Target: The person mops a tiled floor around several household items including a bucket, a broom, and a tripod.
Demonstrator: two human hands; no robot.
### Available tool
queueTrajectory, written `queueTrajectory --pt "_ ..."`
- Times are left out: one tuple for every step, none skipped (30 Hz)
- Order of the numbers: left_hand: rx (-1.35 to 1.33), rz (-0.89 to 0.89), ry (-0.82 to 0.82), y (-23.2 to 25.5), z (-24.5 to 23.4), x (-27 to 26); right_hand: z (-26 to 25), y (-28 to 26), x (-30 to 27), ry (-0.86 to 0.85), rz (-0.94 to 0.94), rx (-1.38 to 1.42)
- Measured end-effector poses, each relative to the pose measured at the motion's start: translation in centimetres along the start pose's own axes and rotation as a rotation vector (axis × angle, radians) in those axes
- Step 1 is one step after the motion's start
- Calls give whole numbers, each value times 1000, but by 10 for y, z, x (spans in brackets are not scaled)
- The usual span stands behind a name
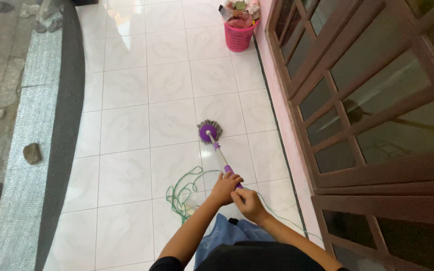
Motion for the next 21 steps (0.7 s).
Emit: queueTrajectory --pt "3 -4 5 6 -9 -1 -8 -3 5 -4 -6 1" --pt "-88 11 21 15 -19 -3 -14 1 8 -68 58 95" --pt "-178 25 38 25 -29 -4 -17 2 8 -131 121 190" --pt "-169 29 45 32 -37 -2 -26 -3 11 -129 109 189" --pt "-178 10 22 38 -39 -4 -23 -6 10 -211 130 242" --pt "-186 -7 3 42 -41 -3 -17 -10 10 -291 148 290" --pt "-175 0 13 44 -45 -3 -15 -14 15 -288 132 287" --pt "-212 -34 33 42 -47 -5 -13 -12 17 -285 167 262" --pt "-250 -67 52 38 -48 -4 -11 -9 20 -281 203 236" --pt "-243 -61 59 36 -48 -1 -10 -9 24 -277 193 234" --pt "-269 -99 45 28 -46 3 -14 -12 31 -230 132 198" --pt "-298 -139 27 19 -45 8 -18 -16 39 -183 77 165" --pt "-293 -135 28 12 -49 16 -18 -16 48 -179 73 165" --pt "-325 -129 -5 6 -48 22 -20 -13 56 -164 86 182" --pt "-356 -123 -39 -1 -47 30 -22 -11 64 -149 99 199" --pt "-354 -118 -40 -8 -49 41 -25 -9 74 -143 97 199" --pt "-290 6 -16 -5 -55 53 -27 -8 84 -132 83 210" --pt "-223 136 14 -3 -62 68 -32 -6 100 -117 61 215" --pt "-218 148 20 -12 -65 80 -35 -2 114 -108 51 208" --pt "-187 151 5 -19 -65 87 -34 -1 123 -100 41 207" --pt "-156 154 -11 -27 -64 94 -32 2 133 -91 30 206"
Point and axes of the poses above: each hand's wrist, its own x-axis towards the middle knuckle, its own z-axis out of the palm, y = z × x, the point moved 10 cm from there along x, towards the middle knuckle, and after that the axes turned 2 degrees about -z, right-handed, at the moved point
